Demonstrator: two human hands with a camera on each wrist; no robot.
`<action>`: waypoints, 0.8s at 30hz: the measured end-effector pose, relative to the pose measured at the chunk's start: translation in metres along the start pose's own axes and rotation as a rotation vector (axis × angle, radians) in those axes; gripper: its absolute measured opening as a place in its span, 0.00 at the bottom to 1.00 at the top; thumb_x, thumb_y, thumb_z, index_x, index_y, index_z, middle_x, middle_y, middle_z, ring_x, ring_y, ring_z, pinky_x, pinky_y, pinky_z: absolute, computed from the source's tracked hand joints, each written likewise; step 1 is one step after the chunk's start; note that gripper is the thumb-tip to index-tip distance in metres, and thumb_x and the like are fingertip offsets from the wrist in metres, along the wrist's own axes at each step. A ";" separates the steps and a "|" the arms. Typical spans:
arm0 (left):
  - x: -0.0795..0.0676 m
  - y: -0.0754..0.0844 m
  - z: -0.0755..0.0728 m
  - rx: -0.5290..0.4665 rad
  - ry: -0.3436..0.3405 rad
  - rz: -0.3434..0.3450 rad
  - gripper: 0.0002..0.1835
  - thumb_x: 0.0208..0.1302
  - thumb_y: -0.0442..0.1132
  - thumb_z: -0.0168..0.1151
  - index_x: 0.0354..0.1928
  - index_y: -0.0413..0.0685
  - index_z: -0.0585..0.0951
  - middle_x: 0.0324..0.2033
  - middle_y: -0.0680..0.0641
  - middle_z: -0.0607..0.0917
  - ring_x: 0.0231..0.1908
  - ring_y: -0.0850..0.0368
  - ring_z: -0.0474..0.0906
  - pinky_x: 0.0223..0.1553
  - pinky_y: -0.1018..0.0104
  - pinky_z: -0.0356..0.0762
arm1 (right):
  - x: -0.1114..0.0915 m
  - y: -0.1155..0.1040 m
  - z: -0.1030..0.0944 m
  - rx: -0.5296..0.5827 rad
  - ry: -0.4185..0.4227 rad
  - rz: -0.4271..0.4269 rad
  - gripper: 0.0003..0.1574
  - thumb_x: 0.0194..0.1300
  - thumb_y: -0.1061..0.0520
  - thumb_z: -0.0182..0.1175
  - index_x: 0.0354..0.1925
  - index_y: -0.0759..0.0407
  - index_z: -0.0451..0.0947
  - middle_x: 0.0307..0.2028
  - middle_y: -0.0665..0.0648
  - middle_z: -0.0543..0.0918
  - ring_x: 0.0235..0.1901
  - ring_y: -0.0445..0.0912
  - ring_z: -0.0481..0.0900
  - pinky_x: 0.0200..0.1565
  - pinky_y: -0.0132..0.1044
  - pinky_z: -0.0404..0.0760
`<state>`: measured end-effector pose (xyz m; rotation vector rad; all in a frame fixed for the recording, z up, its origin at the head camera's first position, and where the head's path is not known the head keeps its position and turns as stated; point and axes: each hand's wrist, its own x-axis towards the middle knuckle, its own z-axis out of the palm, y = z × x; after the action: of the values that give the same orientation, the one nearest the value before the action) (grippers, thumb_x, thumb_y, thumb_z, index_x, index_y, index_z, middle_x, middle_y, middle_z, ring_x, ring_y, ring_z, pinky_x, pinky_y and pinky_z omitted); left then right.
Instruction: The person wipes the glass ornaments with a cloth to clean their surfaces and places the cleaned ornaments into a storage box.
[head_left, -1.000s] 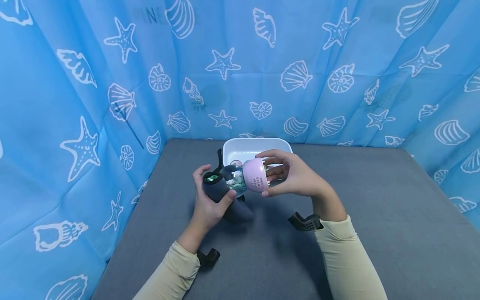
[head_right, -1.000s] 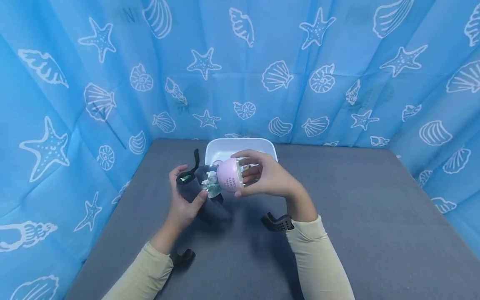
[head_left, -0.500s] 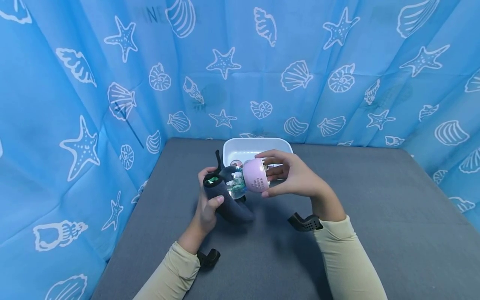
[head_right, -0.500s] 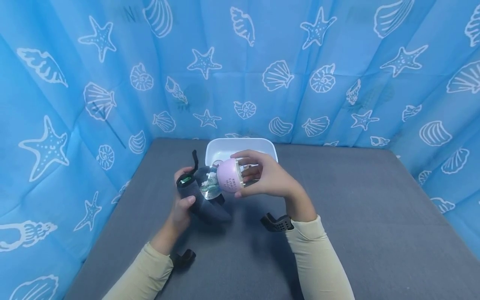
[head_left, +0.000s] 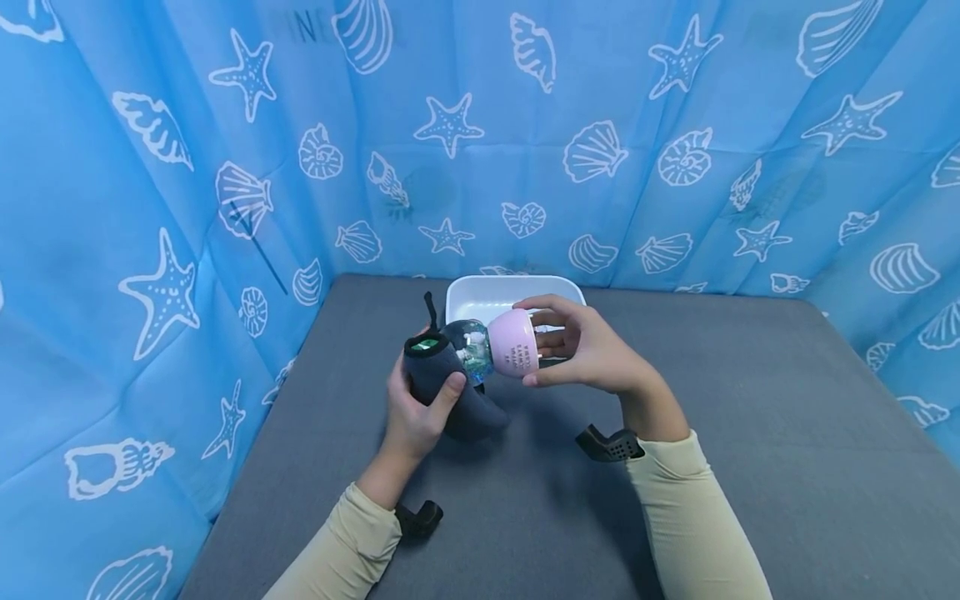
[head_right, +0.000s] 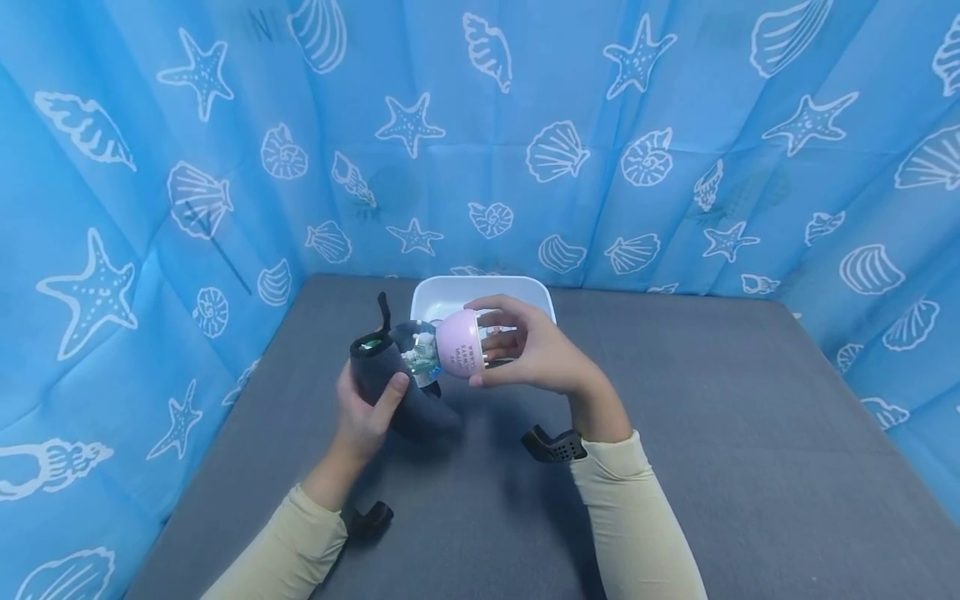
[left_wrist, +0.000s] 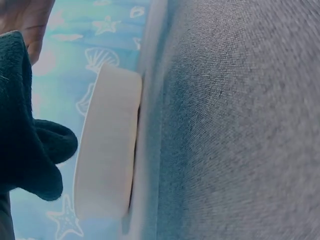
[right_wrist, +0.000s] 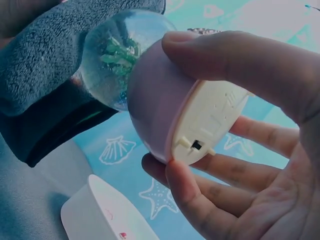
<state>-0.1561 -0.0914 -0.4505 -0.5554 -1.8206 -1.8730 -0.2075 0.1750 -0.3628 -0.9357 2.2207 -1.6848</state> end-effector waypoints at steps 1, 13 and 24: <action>0.000 -0.001 0.000 0.014 0.007 0.010 0.40 0.67 0.64 0.70 0.67 0.39 0.76 0.51 0.40 0.86 0.49 0.59 0.83 0.52 0.69 0.81 | 0.000 0.000 0.000 0.005 -0.002 -0.005 0.55 0.49 0.68 0.83 0.72 0.55 0.70 0.62 0.62 0.80 0.53 0.57 0.88 0.54 0.46 0.89; 0.000 -0.001 -0.001 0.024 0.005 -0.035 0.39 0.67 0.72 0.64 0.42 0.36 0.81 0.32 0.60 0.87 0.30 0.65 0.83 0.33 0.71 0.80 | 0.001 -0.005 0.006 -0.025 -0.028 -0.023 0.58 0.51 0.66 0.83 0.75 0.52 0.68 0.63 0.61 0.79 0.54 0.56 0.87 0.56 0.45 0.88; 0.004 0.002 -0.001 -0.008 0.043 0.008 0.35 0.69 0.68 0.66 0.39 0.36 0.83 0.32 0.54 0.89 0.31 0.64 0.84 0.35 0.71 0.81 | -0.003 -0.019 0.013 -0.116 -0.034 -0.091 0.64 0.51 0.66 0.84 0.80 0.50 0.64 0.69 0.56 0.73 0.58 0.52 0.86 0.59 0.42 0.86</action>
<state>-0.1582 -0.0927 -0.4467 -0.5203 -1.7819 -1.8729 -0.1911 0.1636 -0.3505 -1.1001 2.3069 -1.5786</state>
